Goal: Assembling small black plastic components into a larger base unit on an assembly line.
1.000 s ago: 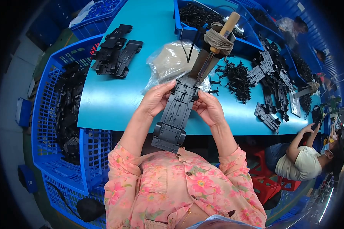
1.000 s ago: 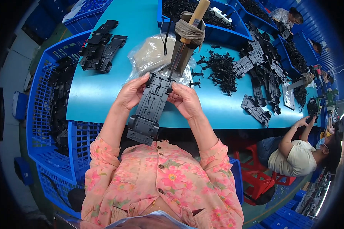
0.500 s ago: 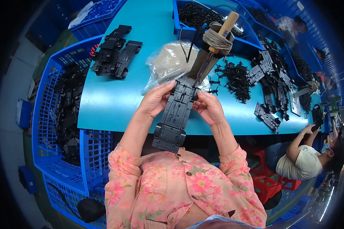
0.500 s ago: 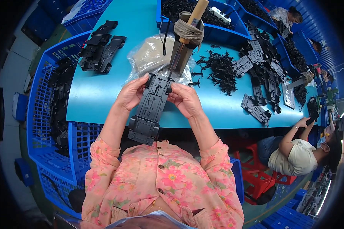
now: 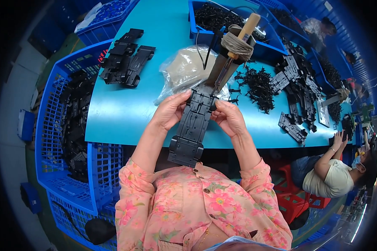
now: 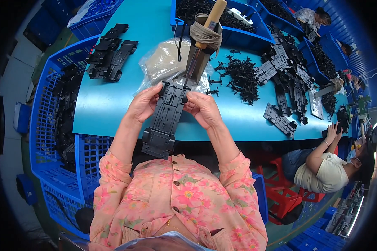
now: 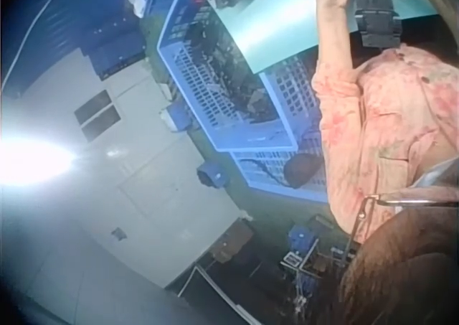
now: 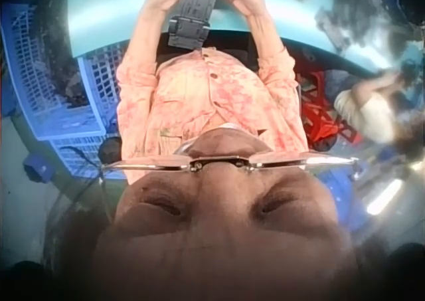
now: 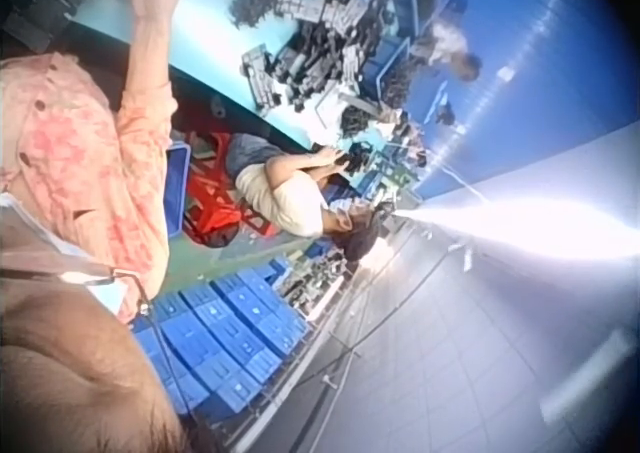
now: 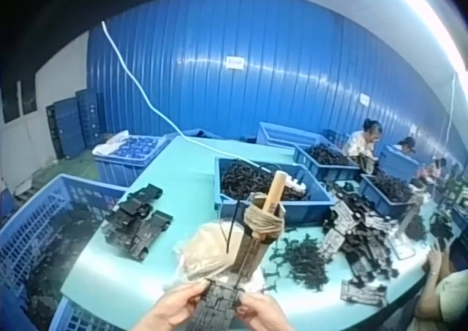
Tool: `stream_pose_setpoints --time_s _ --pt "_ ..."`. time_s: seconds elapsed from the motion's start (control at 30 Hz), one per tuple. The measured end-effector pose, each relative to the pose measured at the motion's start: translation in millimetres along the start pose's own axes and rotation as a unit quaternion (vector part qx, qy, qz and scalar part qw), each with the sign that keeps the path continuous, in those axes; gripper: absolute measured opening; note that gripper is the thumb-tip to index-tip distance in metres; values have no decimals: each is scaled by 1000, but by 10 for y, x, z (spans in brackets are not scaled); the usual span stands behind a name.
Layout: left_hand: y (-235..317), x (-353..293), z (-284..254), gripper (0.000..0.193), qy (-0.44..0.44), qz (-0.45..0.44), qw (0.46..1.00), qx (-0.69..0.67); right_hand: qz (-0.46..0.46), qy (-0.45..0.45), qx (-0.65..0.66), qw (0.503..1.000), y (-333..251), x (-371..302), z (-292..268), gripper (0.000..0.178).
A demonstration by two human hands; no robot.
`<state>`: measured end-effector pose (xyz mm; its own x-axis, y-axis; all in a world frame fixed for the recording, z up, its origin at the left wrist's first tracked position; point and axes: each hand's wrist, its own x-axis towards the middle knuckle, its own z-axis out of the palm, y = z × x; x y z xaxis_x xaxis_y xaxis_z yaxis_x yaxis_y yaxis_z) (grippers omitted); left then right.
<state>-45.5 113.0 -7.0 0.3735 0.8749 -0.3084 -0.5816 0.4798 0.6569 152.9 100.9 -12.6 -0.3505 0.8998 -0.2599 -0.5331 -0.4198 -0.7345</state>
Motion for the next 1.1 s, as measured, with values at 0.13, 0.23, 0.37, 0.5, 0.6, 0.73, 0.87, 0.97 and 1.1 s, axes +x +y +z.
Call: stream_pose_setpoints --time_s 0.13,0.23,0.37,0.5,0.6,0.73,0.87,0.97,1.1 --pt "-34 37 -69 21 -12 -3 1000 -7 -5 -9 -11 1000 39 33 -41 20" --pt "-39 34 -55 21 -5 -3 1000 0 -11 -20 -14 1000 24 21 -43 20" --pt "-29 10 -30 21 -9 -8 1000 5 -13 -20 -36 999 29 29 -63 23" --pt "-40 11 -15 21 -5 -5 1000 1 -13 -12 -42 999 28 30 -72 23" --pt "-49 21 -45 21 -5 -9 1000 0 -14 -11 -46 999 15 20 -52 22" --pt "-65 39 -84 20 -8 -12 1000 0 -15 -15 -54 998 7 17 -51 22" --pt "-48 16 -35 20 -1 -13 1000 7 -18 -25 -50 998 14 22 -77 21" --pt "-48 27 -69 20 2 -14 1000 10 -18 -9 -54 998 -8 2 0 22" --pt "39 -23 21 18 14 -24 998 52 -14 -3 -44 999 -8 1 -19 20"
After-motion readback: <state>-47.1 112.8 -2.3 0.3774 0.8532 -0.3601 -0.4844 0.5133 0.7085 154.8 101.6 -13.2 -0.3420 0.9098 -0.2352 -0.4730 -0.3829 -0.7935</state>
